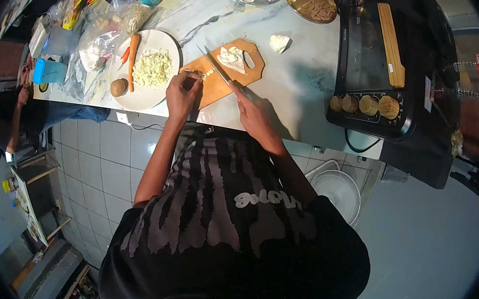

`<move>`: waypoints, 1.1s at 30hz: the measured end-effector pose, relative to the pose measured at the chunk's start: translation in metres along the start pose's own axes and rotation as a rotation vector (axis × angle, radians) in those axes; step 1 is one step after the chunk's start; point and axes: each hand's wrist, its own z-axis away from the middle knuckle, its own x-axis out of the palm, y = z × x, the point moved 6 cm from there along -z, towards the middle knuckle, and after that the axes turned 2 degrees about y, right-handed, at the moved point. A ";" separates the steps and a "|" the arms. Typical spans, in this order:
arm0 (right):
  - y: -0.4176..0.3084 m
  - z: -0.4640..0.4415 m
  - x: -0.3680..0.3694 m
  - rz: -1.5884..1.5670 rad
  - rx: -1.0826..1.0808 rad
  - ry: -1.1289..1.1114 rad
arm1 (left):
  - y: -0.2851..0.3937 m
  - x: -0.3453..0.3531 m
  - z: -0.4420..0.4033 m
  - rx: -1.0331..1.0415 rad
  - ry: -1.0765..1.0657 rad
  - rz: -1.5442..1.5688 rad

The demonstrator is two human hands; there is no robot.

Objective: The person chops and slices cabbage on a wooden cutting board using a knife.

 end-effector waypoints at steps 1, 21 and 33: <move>0.000 -0.002 0.001 0.041 -0.130 0.110 | 0.002 0.000 -0.002 0.057 0.015 0.013; -0.006 0.000 -0.003 0.017 -0.043 0.029 | -0.005 -0.001 -0.001 0.107 -0.026 0.077; -0.005 0.005 0.005 -0.138 -0.073 -0.017 | -0.002 -0.001 -0.004 0.069 -0.066 0.074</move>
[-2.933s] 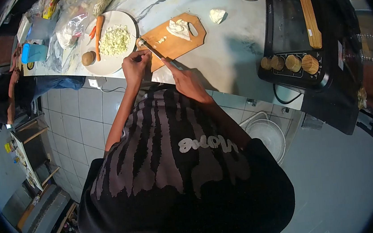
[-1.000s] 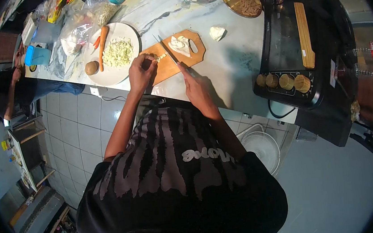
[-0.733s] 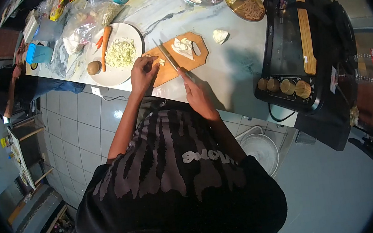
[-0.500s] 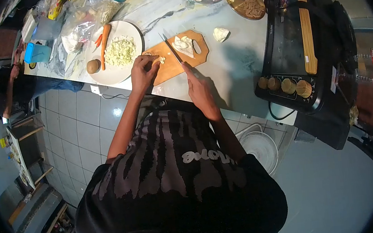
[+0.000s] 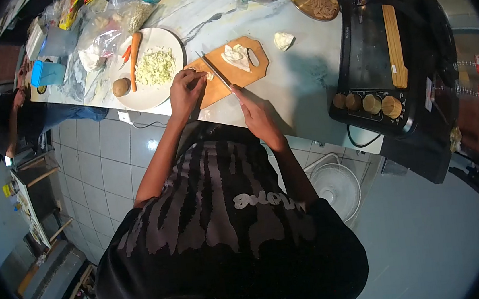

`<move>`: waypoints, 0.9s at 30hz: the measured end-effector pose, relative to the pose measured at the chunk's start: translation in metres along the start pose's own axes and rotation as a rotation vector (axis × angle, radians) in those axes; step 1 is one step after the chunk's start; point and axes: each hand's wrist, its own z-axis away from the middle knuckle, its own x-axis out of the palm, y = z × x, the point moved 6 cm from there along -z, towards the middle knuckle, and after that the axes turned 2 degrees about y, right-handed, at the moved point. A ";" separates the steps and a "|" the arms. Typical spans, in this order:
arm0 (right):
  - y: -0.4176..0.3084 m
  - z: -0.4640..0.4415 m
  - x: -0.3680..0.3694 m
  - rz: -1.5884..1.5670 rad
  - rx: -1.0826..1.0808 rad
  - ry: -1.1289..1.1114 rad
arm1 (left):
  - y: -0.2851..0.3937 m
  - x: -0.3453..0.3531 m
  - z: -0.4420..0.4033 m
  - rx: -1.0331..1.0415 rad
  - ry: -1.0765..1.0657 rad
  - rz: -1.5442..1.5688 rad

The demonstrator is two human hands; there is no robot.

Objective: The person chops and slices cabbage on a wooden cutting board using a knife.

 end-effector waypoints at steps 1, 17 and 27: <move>0.001 0.001 0.002 -0.019 -0.013 0.022 | 0.000 0.000 0.000 0.004 -0.008 0.004; -0.002 0.014 0.031 -0.112 0.232 0.066 | 0.008 0.010 -0.028 0.394 -0.383 -0.012; -0.004 0.024 0.066 -0.128 0.345 0.345 | 0.010 0.019 -0.038 0.474 -0.483 0.041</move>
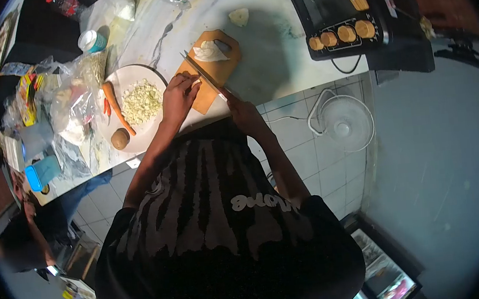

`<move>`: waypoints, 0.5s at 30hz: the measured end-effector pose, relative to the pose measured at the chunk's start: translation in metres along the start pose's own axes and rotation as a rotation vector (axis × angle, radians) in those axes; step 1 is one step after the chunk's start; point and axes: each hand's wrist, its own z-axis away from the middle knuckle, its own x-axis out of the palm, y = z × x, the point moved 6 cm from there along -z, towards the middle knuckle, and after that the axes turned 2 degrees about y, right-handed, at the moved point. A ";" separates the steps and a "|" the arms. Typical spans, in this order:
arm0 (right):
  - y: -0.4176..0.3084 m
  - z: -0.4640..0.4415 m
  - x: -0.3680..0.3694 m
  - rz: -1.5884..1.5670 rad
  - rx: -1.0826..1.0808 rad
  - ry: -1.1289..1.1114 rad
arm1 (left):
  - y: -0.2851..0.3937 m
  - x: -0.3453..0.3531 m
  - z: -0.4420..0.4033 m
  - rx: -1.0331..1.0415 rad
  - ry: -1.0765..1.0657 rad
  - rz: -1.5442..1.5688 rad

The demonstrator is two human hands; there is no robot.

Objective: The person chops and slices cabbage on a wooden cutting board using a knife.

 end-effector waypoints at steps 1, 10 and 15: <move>0.001 0.004 0.001 -0.004 0.006 0.018 | -0.001 0.001 -0.001 0.034 0.005 0.001; 0.006 0.027 0.028 -0.147 0.186 0.048 | -0.008 0.001 -0.016 -0.120 -0.113 0.180; 0.001 0.024 0.033 -0.281 0.089 0.117 | -0.015 0.000 -0.016 -0.171 -0.079 0.225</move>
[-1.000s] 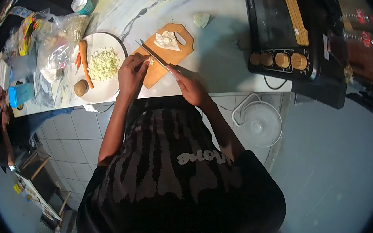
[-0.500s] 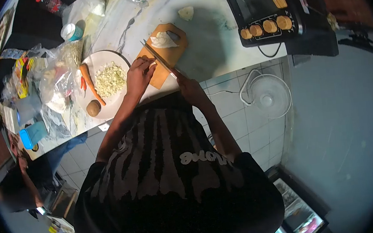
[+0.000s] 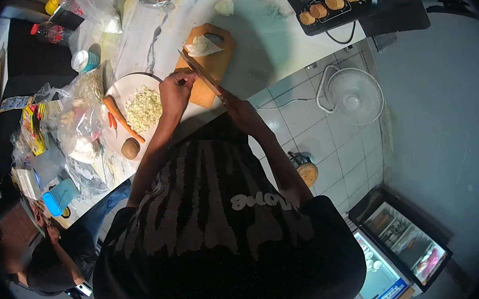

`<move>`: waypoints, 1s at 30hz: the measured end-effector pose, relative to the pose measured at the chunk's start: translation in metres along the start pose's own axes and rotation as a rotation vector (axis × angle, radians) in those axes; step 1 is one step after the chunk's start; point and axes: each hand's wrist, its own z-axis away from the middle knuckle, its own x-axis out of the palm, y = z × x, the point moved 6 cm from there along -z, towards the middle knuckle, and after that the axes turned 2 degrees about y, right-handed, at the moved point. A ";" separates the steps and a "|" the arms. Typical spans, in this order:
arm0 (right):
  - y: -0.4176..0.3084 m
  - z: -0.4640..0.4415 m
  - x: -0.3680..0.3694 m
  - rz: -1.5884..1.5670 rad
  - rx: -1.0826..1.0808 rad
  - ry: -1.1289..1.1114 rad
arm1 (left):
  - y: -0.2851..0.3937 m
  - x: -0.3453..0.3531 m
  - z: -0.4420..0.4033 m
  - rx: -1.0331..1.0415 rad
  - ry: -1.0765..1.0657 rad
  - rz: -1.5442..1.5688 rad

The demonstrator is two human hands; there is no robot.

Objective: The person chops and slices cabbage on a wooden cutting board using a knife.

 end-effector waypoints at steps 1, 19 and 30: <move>0.001 0.000 0.001 -0.001 0.004 0.005 | 0.000 -0.001 -0.001 -0.039 -0.027 -0.032; -0.007 0.003 0.016 0.254 0.006 0.085 | 0.002 -0.007 -0.003 -0.067 0.023 -0.010; -0.030 0.006 0.016 0.206 -0.044 0.105 | -0.003 -0.010 0.008 0.004 -0.004 -0.028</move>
